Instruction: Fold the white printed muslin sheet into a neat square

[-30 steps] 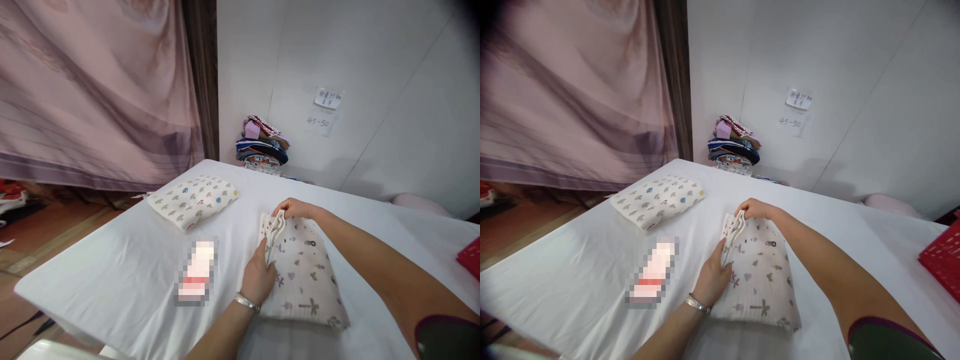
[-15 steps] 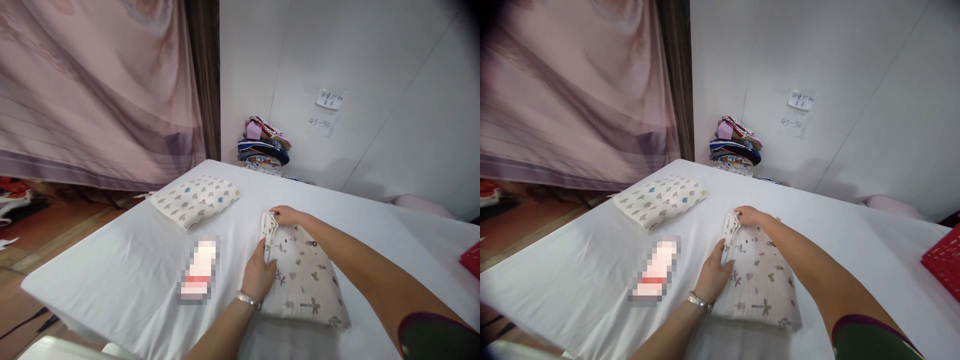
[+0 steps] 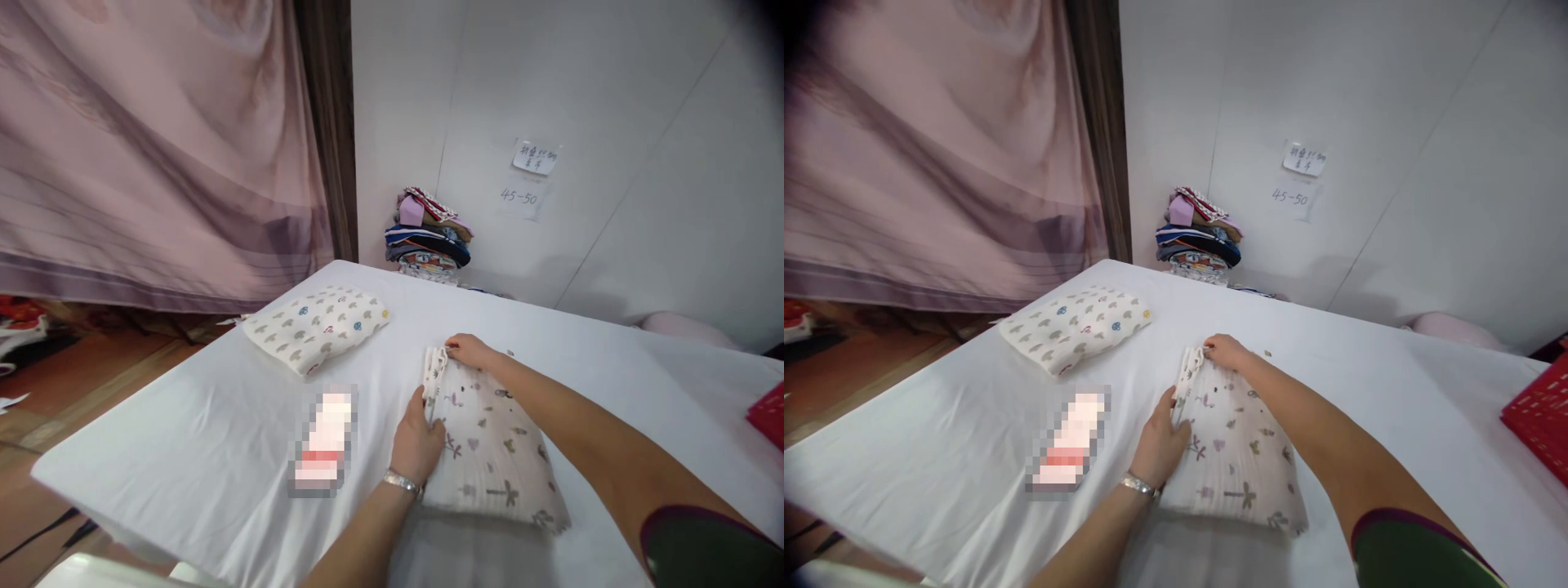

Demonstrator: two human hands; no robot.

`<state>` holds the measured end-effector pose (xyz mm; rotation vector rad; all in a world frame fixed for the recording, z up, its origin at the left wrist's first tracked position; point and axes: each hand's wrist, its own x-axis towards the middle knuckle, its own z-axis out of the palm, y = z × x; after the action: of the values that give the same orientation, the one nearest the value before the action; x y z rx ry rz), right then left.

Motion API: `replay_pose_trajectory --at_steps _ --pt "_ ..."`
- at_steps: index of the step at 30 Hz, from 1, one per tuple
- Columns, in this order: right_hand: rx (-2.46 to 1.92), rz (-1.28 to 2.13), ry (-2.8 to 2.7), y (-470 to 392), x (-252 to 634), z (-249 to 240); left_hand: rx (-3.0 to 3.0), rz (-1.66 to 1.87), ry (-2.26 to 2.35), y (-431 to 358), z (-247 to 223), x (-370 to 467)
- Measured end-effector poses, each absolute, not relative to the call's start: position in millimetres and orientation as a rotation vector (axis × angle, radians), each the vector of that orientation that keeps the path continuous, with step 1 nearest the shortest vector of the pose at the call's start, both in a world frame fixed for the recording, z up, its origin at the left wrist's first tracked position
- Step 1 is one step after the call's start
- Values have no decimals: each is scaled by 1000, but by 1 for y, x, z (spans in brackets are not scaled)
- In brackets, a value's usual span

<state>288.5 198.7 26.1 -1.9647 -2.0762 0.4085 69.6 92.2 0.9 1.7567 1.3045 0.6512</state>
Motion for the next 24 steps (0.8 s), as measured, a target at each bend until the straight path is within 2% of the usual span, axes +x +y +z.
replay_pose_trajectory --at_steps 6,10,14,18,20,24 --pt "-1714 133 -1936 172 272 25 1830 726 1215 91 -4 72" --pt "-1677 122 -1860 155 259 25 1819 755 1202 91 -5 73" --pt "-1717 342 -1865 147 252 16 1748 688 1278 98 -4 70" --pt "-1712 616 -1515 142 253 10 1699 671 1282 107 -3 66" --pt "-1739 666 -1453 133 255 12 1662 639 1295 112 -2 64" --pt "-1744 592 -1730 99 255 15 1582 581 1298 128 5 69"
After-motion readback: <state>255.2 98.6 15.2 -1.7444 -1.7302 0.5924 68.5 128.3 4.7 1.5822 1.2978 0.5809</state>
